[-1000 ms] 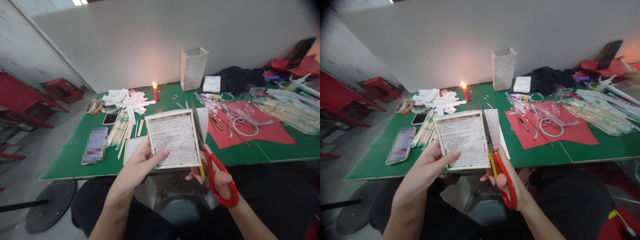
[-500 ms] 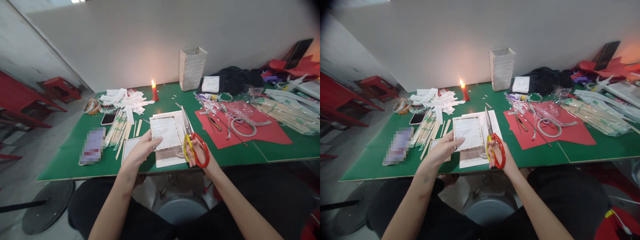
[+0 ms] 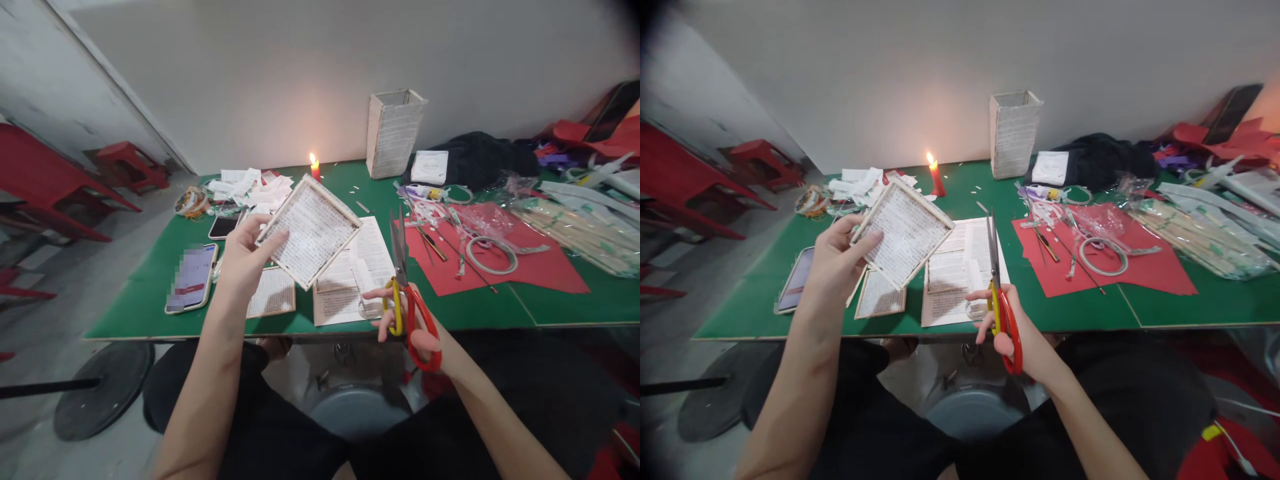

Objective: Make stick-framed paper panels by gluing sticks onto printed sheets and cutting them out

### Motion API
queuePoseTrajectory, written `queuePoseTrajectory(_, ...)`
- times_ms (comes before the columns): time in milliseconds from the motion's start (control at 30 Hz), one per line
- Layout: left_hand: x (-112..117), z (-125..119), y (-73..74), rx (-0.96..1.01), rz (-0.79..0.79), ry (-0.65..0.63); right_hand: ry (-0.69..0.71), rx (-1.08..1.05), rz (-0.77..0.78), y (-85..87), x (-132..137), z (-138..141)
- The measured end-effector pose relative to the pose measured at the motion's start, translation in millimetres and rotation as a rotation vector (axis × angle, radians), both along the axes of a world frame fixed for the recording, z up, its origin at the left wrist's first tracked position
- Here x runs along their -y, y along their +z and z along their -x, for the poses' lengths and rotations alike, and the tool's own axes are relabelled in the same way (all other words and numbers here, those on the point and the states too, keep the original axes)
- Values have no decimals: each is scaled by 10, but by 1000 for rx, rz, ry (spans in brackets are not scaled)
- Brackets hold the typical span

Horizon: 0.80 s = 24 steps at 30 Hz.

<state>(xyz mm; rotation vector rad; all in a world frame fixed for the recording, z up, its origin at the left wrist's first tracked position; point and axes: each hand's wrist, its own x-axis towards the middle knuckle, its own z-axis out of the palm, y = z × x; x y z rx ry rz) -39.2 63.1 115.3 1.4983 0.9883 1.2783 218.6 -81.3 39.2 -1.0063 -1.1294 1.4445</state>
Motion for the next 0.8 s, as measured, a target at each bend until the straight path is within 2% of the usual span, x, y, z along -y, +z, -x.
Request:
queuePoseTrajectory(200, -5, -65, 265, -181, -56, -206, 108, -93, -77, -90, 157, -21)
queuePoseTrajectory(333, -14, -59, 361, -176, -22, -264, 165, -72, -118, -96, 179, -70)
queuePoseTrajectory(500, -28, -12, 393, -105, -15, -228, 83, -4, 5, 125, 243, -40)
queuePoseTrajectory(567, -28, -1, 390, -112, -19, -238, 103, -3, 50, 195, 255, -13)
queuePoseTrajectory(800, -22, 9, 388, -227, -32, -296, 67, 29, 124, 196, 253, 14)
